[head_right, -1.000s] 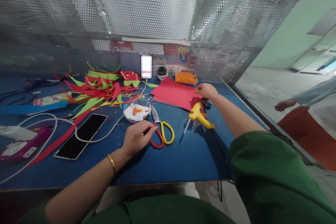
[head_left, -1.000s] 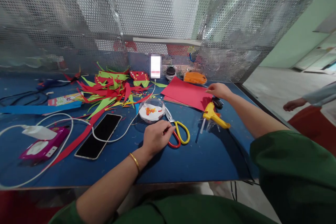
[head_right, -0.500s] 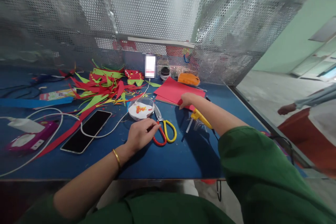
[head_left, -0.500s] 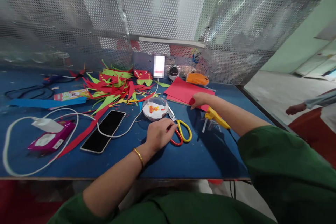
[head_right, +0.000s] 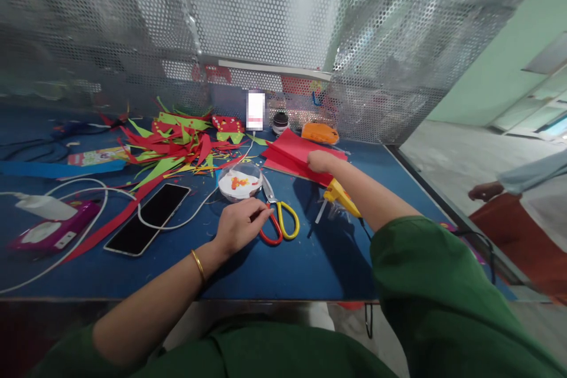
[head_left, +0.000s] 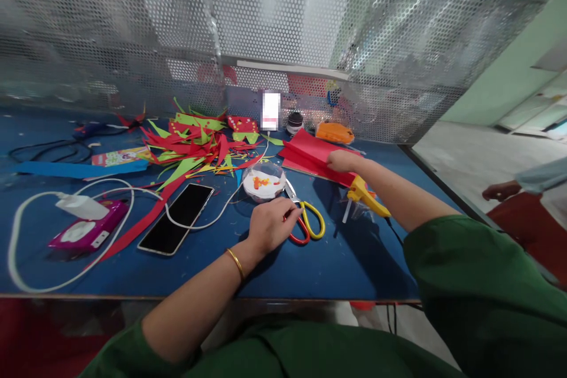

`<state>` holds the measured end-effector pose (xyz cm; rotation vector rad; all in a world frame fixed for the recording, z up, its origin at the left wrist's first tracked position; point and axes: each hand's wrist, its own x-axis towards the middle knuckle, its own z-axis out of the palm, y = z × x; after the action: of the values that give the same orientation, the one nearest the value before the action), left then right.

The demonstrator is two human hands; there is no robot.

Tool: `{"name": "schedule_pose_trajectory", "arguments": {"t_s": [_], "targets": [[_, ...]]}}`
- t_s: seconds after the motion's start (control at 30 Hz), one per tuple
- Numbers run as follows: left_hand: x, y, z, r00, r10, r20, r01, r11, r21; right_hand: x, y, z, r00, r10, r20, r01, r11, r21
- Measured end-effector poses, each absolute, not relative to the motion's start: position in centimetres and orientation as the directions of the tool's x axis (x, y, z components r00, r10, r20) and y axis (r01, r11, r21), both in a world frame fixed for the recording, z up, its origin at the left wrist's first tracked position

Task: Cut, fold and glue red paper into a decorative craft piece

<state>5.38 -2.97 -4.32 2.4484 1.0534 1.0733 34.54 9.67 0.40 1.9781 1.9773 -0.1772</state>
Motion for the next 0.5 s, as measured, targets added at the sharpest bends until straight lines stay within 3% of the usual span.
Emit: {"name": "schedule_pose_trajectory", "arguments": {"t_s": [0.2, 0.5], "targets": [[5.5, -3.0, -4.4, 0.469, 0.713, 0.520, 0.506, -0.700, 0.503, 34.3, 9.2, 0.6, 0.122, 0.976, -0.179, 0.985, -0.097, 0.143], [5.4, -3.0, -4.3, 0.470, 0.717, 0.514, 0.511, -0.696, 0.504, 34.6, 10.3, 0.8, 0.177, 0.978, -0.111, 0.984, -0.173, 0.044]]}}
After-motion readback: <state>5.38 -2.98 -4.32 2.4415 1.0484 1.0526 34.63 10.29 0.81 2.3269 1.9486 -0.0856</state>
